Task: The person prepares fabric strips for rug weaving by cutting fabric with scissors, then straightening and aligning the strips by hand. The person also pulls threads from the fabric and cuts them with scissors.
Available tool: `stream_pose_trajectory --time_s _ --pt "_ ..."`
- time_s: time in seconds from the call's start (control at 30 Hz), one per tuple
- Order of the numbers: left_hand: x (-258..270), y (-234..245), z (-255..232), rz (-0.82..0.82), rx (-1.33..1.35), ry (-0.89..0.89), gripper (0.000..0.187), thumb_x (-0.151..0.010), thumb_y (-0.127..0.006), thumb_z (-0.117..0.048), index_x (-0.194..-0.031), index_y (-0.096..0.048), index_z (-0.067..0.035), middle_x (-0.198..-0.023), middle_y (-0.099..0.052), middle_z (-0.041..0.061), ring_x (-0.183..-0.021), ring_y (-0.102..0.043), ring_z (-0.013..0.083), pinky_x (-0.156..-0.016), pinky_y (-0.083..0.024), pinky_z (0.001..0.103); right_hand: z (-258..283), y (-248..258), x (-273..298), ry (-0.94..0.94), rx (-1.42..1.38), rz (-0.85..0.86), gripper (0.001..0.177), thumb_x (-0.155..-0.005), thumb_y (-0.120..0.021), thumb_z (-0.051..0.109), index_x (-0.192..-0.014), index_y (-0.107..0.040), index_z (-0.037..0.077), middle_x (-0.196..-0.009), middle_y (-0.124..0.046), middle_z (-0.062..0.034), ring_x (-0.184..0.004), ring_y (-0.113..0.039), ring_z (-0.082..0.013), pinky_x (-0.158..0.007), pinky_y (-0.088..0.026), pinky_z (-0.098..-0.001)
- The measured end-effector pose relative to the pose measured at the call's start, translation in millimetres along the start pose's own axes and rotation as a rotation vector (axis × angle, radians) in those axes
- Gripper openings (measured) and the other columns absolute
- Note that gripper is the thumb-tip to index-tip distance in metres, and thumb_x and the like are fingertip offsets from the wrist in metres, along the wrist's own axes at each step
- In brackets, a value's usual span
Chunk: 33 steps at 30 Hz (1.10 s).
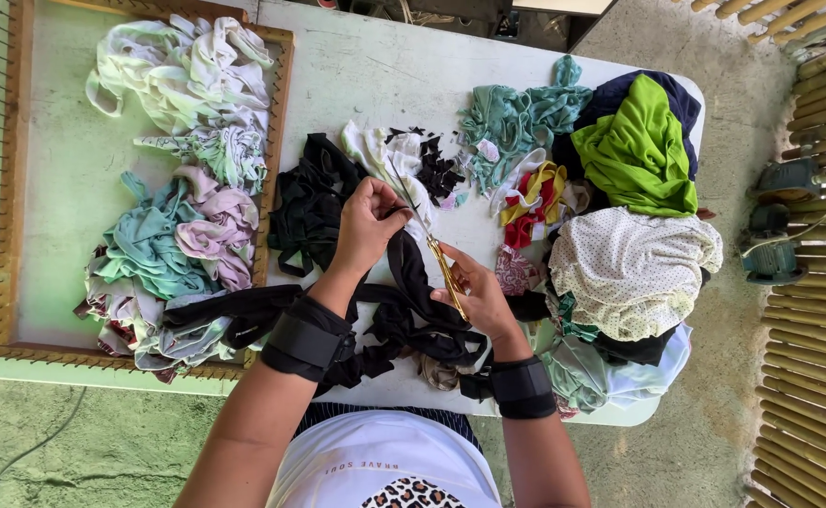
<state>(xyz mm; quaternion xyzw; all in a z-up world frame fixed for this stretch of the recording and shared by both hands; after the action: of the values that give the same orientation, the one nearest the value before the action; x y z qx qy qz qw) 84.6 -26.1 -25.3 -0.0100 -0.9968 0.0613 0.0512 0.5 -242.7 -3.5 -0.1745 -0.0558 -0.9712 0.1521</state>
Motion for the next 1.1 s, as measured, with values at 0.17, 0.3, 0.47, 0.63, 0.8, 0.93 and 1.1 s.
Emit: stream_pose_trajectory --time_s 0.17,0.3,0.47,0.63,0.8,0.93,1.1 --pt "-4.4 -7.0 -1.4 0.027 -0.007 -0.006 0.028 -0.088 -0.076 0.005 -0.102 -0.053 -0.004 -0.092 -0.067 0.003 -0.085 -0.065 0.0072 -0.079 -0.055 0.024 -8.3 3.6 -0.9 -0.039 -0.071 -0.011 0.078 -0.080 -0.086 0.011 -0.151 -0.053 0.006 -0.080 -0.053 0.0055 -0.072 -0.047 -0.0049 -0.064 -0.042 -0.0225" --pt "-9.6 -12.4 -0.5 0.052 -0.019 0.015 0.027 -0.087 -0.075 0.006 -0.103 -0.055 -0.003 -0.092 -0.068 0.003 -0.085 -0.065 0.0073 -0.079 -0.056 0.024 -21.1 9.6 -0.1 -0.012 -0.113 -0.022 0.076 -0.083 -0.085 0.015 -0.151 -0.054 0.004 -0.081 -0.054 0.0062 -0.073 -0.047 -0.0038 -0.064 -0.042 -0.0214" --pt "-13.1 -18.8 2.1 0.070 -0.016 0.038 0.027 -0.087 -0.076 0.005 -0.103 -0.056 -0.002 -0.092 -0.068 0.003 -0.085 -0.066 0.0073 -0.079 -0.056 0.024 -25.2 11.8 2.4 -0.056 -0.232 -0.017 0.078 -0.082 -0.085 0.020 -0.151 -0.053 0.004 -0.084 -0.055 0.0074 -0.075 -0.051 -0.0031 -0.065 -0.045 -0.0198" --pt "-13.0 -20.3 0.2 0.074 -0.023 0.037 0.026 -0.087 -0.076 0.006 -0.104 -0.056 -0.001 -0.092 -0.069 0.003 -0.085 -0.066 0.0071 -0.077 -0.056 0.023 -30.0 12.6 2.7 -0.064 -0.277 -0.004 0.076 -0.083 -0.084 0.020 -0.150 -0.051 0.004 -0.085 -0.058 0.0070 -0.076 -0.054 -0.0029 -0.067 -0.048 -0.0192" --pt "-7.0 -17.6 -9.4 0.071 -0.232 0.026 0.010 -0.091 -0.075 -0.002 -0.100 -0.070 0.000 -0.087 -0.074 0.004 -0.078 -0.068 0.0085 -0.071 -0.055 0.023 -28.6 8.8 2.4 -0.128 -0.170 -0.134 0.073 -0.083 -0.083 0.016 -0.148 -0.054 0.000 -0.074 -0.061 0.0018 -0.062 -0.053 -0.0054 -0.055 -0.044 -0.0218" --pt "-2.1 -2.8 11.6 0.004 -0.411 -0.055 0.010 -0.094 -0.072 -0.006 -0.100 -0.067 0.000 -0.082 -0.073 0.007 -0.072 -0.067 0.0093 -0.067 -0.054 0.024 -38.0 11.7 -3.0 -0.091 -0.178 -0.219 0.072 -0.084 -0.082 0.012 -0.149 -0.051 -0.001 -0.072 -0.058 0.0000 -0.059 -0.054 -0.0057 -0.052 -0.044 -0.0223" --pt "14.7 0.4 3.0 0.123 0.139 0.233 0.009 -0.099 -0.058 -0.003 -0.108 -0.055 -0.004 -0.084 -0.076 0.004 -0.066 -0.061 0.0060 -0.062 -0.051 0.021 -25.0 9.5 -9.5 0.077 -0.353 -0.162 0.065 -0.095 -0.073 0.016 -0.152 -0.044 0.000 -0.082 -0.070 -0.0059 -0.067 -0.058 -0.0073 -0.062 -0.046 -0.0218"
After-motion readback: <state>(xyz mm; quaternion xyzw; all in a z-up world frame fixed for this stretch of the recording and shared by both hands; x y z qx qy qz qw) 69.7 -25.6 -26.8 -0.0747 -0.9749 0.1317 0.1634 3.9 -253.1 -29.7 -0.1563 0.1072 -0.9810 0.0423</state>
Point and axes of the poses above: each hand's wrist, its own x-axis away from the middle knuckle, its own y-axis out of the back of the hand, z = x × y, the point moved 1 cm from there along -x, towards the middle knuckle
